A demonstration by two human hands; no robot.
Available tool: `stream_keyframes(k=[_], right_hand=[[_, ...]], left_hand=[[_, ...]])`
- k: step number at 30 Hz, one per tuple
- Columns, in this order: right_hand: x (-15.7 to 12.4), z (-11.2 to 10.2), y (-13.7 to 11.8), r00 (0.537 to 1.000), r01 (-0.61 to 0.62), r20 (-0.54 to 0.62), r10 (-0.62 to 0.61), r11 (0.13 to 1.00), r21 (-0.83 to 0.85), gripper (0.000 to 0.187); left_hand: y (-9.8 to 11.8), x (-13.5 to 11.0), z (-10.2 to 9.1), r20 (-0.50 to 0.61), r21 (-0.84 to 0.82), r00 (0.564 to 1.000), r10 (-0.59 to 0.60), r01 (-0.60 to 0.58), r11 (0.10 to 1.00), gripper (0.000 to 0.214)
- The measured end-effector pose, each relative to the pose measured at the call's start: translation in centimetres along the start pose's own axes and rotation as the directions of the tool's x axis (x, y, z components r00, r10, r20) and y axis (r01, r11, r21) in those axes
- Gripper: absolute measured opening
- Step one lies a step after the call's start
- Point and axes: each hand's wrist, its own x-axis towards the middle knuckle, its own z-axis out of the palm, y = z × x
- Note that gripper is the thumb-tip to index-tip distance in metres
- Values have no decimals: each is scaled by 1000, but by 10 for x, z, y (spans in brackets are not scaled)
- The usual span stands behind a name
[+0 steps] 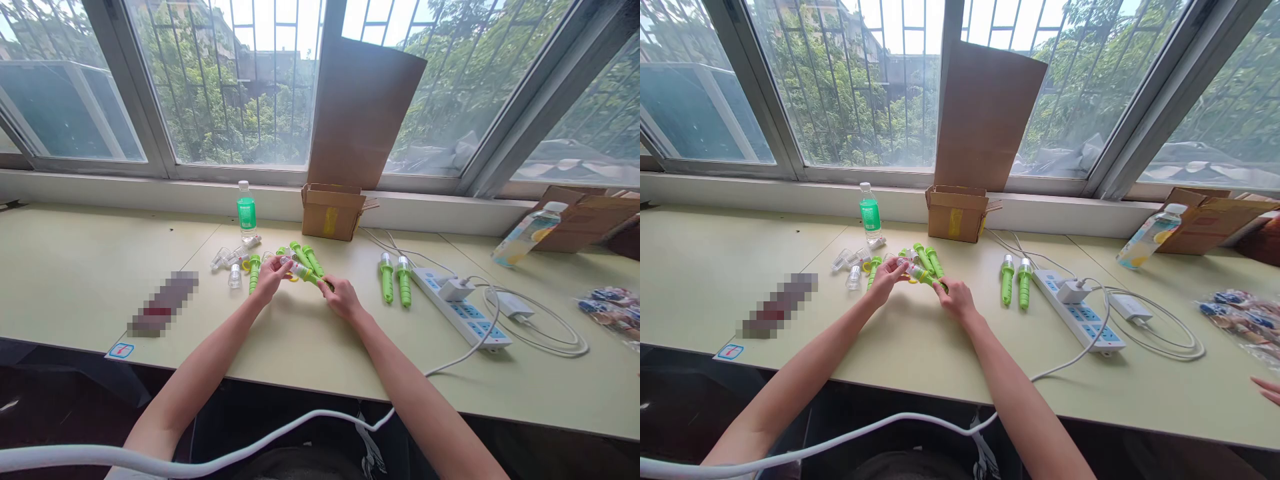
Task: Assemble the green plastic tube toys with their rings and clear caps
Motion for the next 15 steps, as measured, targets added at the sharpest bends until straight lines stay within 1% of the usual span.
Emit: stream_keyframes(k=[4, 7, 9, 12, 15], right_hand=[[0, 1, 0, 992, 2, -123, -6, 1000, -26, 30], [1, 3, 0, 980, 1, -199, -7, 1000, -28, 29], [1, 4, 0, 974, 8, -228, -15, 999, -31, 29], [1, 4, -1, 973, 19, -229, -24, 1000, -26, 28], [0, 2, -3, 984, 6, -176, -4, 1000, 9, 28]], left_hand=[[2, -1, 1, -14, -64, 999, -36, 35, 997, 42], [3, -1, 2, 2, -64, 997, -81, 81, 995, 41], [4, -1, 1, 3, -58, 996, -94, 94, 994, 42], [5, -2, 1, -19, -50, 995, -98, 97, 994, 42], [5, -2, 0, -27, -37, 995, -99, 98, 995, 41]])
